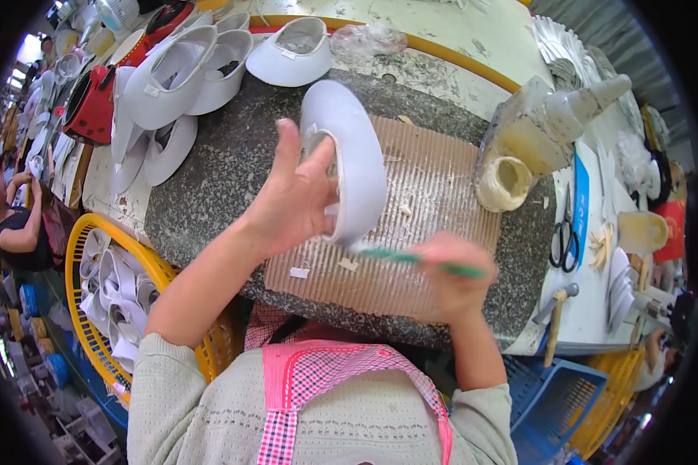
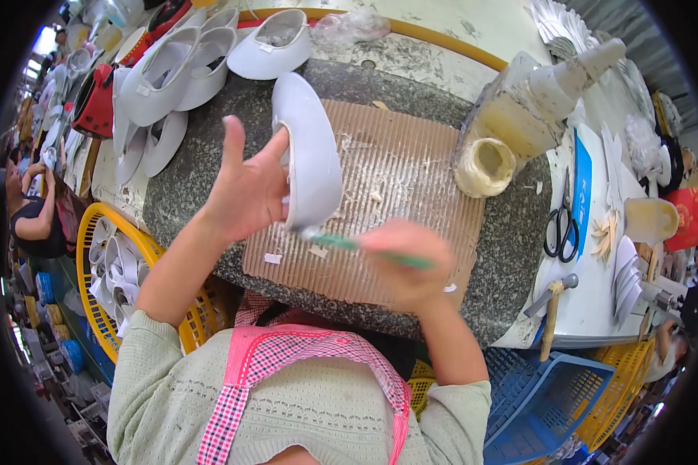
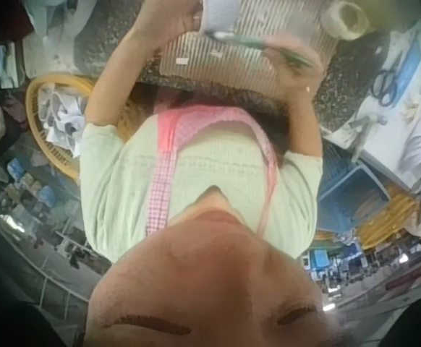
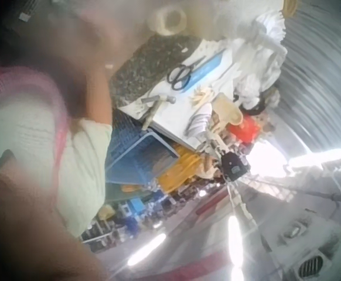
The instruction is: The person applies adhesive to the edges of white shoe components using a brush and then gathers the components into a plastic bag.
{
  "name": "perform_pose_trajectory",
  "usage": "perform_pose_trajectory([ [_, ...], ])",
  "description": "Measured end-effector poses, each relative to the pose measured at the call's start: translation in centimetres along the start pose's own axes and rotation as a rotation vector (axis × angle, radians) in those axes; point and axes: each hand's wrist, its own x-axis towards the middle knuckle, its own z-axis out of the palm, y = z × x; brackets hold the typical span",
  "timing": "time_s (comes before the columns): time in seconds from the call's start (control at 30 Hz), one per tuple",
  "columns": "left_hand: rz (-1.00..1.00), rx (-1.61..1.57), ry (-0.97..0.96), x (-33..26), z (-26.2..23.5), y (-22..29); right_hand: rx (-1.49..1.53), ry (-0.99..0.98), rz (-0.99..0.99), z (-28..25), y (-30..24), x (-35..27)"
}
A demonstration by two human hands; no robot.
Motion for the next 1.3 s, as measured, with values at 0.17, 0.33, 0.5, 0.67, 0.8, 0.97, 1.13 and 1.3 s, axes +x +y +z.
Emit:
perform_pose_trajectory([
  [0.17, -0.222, 1.556, 0.198, 3.7, 0.7, 3.6, -0.595, 0.584, 0.167, -10.0, 0.5, 1.2],
  [0.33, 0.521, 1.630, -0.448, 1.3, -1.0, 2.6, -0.620, 0.389, 0.243, -13.8, -0.5, 1.9],
  [0.5, 0.683, 1.789, -0.298, -0.6, -1.6, -0.2, -0.381, 0.440, 0.189, -16.2, -0.1, -1.1],
  [0.67, 0.349, 1.358, 0.395, -0.9, 3.2, 0.0, -0.314, 0.564, 0.344, -14.5, -1.3, -2.5],
  [0.8, 0.195, 1.096, 0.182, 0.7, 1.5, -1.1, 0.010, 0.506, 0.206, -8.4, -0.7, -1.2],
  [0.97, 0.033, 0.700, 0.158, 1.3, 0.8, -1.8, -0.029, 0.341, 0.006, -1.6, 0.8, 1.7],
  [1.13, 0.052, 0.233, -0.019, 1.1, 1.5, -0.6, -0.112, -0.263, -0.159, -0.3, -1.4, 0.7],
  [1.3, 0.021, 0.250, -0.033, 0.5, 1.6, -0.1, -0.124, 0.431, -0.028, -1.3, -0.1, 3.6],
])
